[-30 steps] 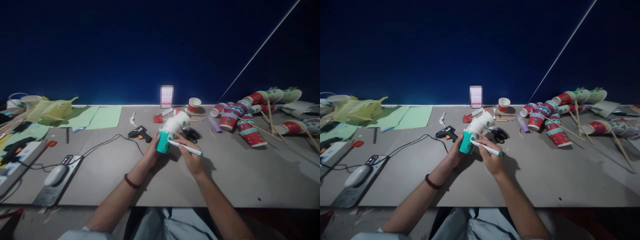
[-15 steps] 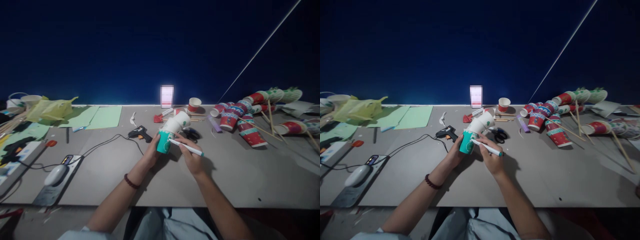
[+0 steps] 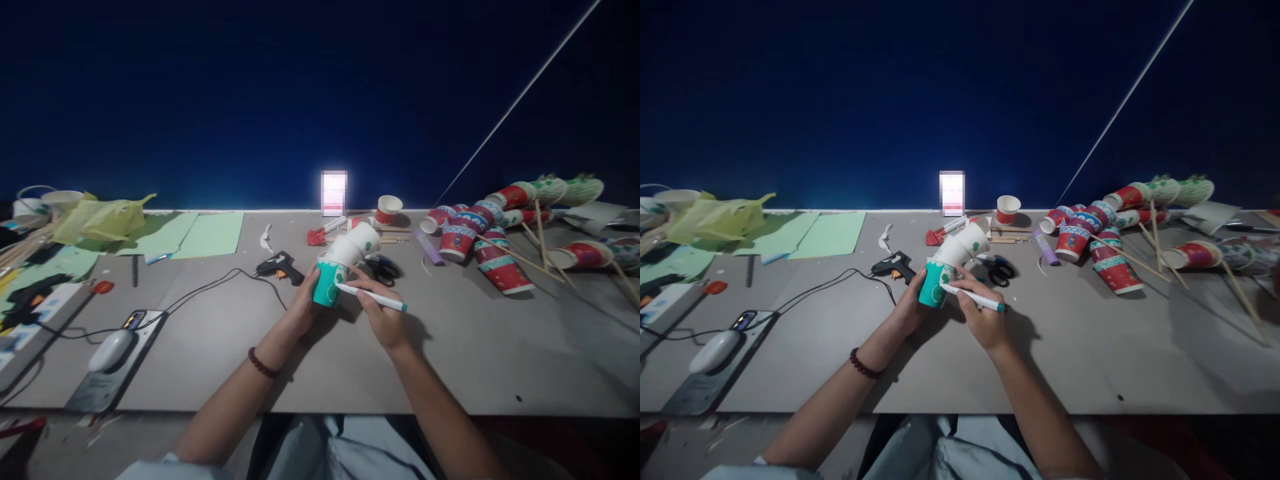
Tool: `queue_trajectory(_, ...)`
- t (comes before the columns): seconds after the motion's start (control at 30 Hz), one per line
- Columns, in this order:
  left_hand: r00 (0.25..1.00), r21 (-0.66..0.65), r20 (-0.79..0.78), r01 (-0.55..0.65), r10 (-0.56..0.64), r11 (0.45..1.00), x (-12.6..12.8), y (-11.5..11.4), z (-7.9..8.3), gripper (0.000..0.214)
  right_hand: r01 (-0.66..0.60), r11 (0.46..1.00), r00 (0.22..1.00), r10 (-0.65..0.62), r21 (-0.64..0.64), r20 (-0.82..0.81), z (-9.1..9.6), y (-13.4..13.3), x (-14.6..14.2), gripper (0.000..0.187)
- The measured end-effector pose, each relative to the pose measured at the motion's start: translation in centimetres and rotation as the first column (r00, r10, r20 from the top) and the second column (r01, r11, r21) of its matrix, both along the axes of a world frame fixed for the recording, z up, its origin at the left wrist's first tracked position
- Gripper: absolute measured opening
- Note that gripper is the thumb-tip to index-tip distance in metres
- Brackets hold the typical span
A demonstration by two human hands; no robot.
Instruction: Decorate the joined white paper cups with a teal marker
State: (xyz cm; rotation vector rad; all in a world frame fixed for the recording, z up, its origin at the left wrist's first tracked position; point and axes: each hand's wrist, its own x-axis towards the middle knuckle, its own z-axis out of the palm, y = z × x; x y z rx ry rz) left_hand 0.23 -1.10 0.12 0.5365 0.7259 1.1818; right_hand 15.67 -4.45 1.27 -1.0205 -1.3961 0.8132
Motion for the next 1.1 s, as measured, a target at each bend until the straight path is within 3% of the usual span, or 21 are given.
queue_trajectory(0.57,1.0,-0.029,-0.005,0.015,-0.015,0.999,0.03,-0.07,0.02,0.051,0.062,0.998,0.998,-0.062,-0.004,-0.018,-0.05,0.04,-0.09,0.02)
queue_trajectory(0.8,1.0,-0.019,-0.012,0.021,-0.021,1.0,0.01,-0.05,0.02,0.045,0.007,1.0,1.0,-0.007,-0.007,-0.016,0.06,-0.01,0.0,0.018)
queue_trajectory(1.1,1.0,-0.046,-0.019,0.007,-0.008,0.999,0.05,-0.05,0.14,0.041,0.043,0.999,0.999,-0.043,0.013,-0.019,0.06,-0.07,-0.03,0.018)
